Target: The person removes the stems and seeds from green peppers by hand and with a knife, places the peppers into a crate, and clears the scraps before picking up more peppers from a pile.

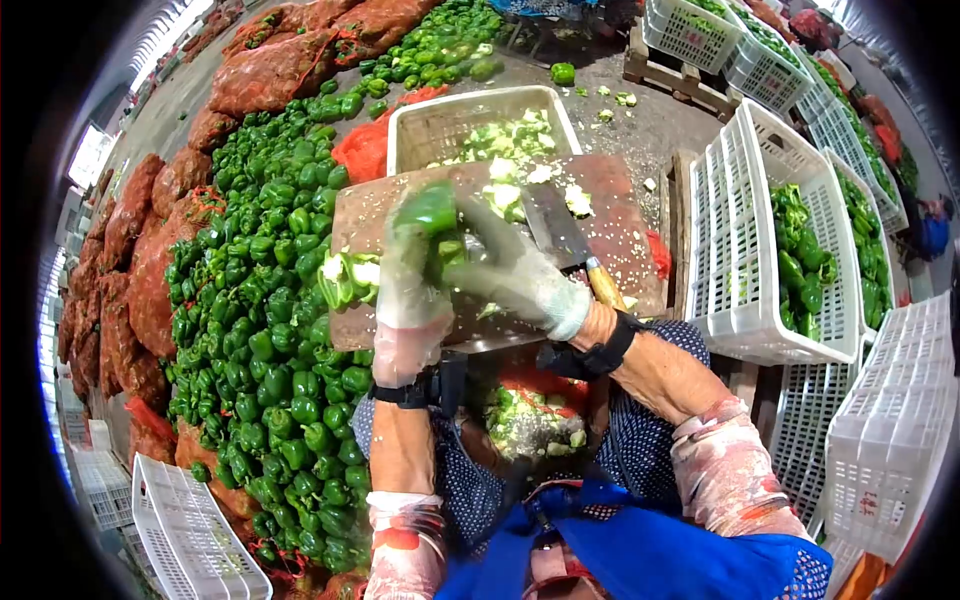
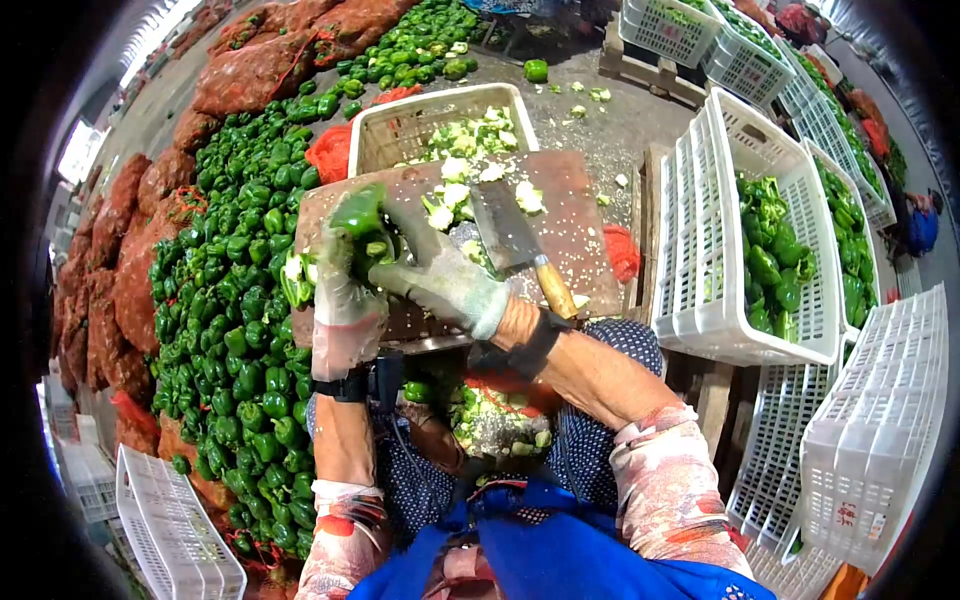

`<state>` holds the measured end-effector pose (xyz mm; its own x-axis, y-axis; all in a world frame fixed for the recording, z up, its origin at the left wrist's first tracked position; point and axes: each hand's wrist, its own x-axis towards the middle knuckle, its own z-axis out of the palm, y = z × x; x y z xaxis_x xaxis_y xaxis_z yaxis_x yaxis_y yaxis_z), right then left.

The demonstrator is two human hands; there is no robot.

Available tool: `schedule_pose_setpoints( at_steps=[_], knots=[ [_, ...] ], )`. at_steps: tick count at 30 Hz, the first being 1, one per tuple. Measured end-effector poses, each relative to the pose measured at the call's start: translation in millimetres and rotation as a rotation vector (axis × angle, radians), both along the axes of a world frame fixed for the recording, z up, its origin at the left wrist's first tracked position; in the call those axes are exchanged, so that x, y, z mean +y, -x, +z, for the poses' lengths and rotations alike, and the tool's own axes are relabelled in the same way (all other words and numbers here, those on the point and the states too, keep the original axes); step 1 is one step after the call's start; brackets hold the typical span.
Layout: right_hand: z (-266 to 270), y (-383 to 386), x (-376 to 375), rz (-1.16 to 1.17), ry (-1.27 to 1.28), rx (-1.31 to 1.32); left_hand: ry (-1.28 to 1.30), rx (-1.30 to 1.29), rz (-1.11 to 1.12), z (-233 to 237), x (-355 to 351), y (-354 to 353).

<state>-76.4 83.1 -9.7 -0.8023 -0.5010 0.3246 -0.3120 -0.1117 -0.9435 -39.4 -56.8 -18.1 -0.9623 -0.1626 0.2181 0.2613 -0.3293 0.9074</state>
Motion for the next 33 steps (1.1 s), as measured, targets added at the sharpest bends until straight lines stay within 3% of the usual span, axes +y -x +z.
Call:
schedule_pose_setpoints(
  at_steps=[1,2,3,4,5,9,13,16,18,21,24,28,29,30,31,32,33],
  knots=[
    [4.8,-1.9,5.6,-0.084,-0.161,0.026,0.144,0.004,0.019,-4.0,0.3,-1.7],
    [12.9,-1.4,12.6,0.013,-0.153,-0.116,0.285,0.011,0.041,-8.2,0.7,-3.5],
    [26.5,-1.9,18.7,0.096,-0.154,-0.261,0.107,-0.049,-0.018,-6.5,4.2,-5.1],
    [18.8,0.7,16.5,0.061,-0.157,-0.095,-0.072,-0.107,-0.069,-4.0,5.5,-5.7],
    [15.5,1.9,17.0,0.111,-0.132,-0.116,-0.02,-0.034,-0.115,-1.4,3.5,-7.1],
    [11.8,2.0,20.4,0.25,-0.07,-0.174,-0.311,-0.163,-0.242,17.5,7.8,-15.3],
    [6.9,1.0,15.9,0.217,-0.093,-0.027,-0.195,-0.313,-0.133,28.0,4.1,-15.0],
    [12.1,1.6,13.9,0.185,-0.259,0.018,0.268,-0.055,-0.068,5.3,-6.5,-0.9],
    [14.4,0.8,12.9,0.118,-0.468,0.027,0.069,-0.194,0.014,0.1,-1.6,-4.0],
    [9.5,1.5,11.2,0.073,-0.502,0.153,-0.034,-0.348,0.101,18.6,9.9,-9.5],
    [-2.8,4.1,10.2,-0.005,-0.581,0.295,0.031,-0.26,0.115,8.7,7.1,-11.7],
    [6.1,3.4,9.8,-0.01,-0.765,0.265,-0.037,-0.222,0.075,4.1,8.2,-11.8],
    [9.0,2.5,11.2,0.0,-0.83,0.256,0.022,-0.207,0.075,-4.5,5.0,-10.0],
    [1.0,2.4,11.5,-0.049,-0.879,0.285,0.275,-0.082,0.118,-11.3,2.7,-5.3],
    [-16.1,5.4,9.4,0.053,-0.958,0.326,0.514,0.043,0.197,-17.5,0.7,-0.4],
    [-29.1,7.0,5.2,0.162,-1.032,0.368,0.555,0.075,0.209,6.8,15.9,-8.0],
    [-16.4,1.4,6.5,0.076,-0.937,0.288,0.43,-0.11,0.103,8.8,5.4,-9.6]
  ],
)
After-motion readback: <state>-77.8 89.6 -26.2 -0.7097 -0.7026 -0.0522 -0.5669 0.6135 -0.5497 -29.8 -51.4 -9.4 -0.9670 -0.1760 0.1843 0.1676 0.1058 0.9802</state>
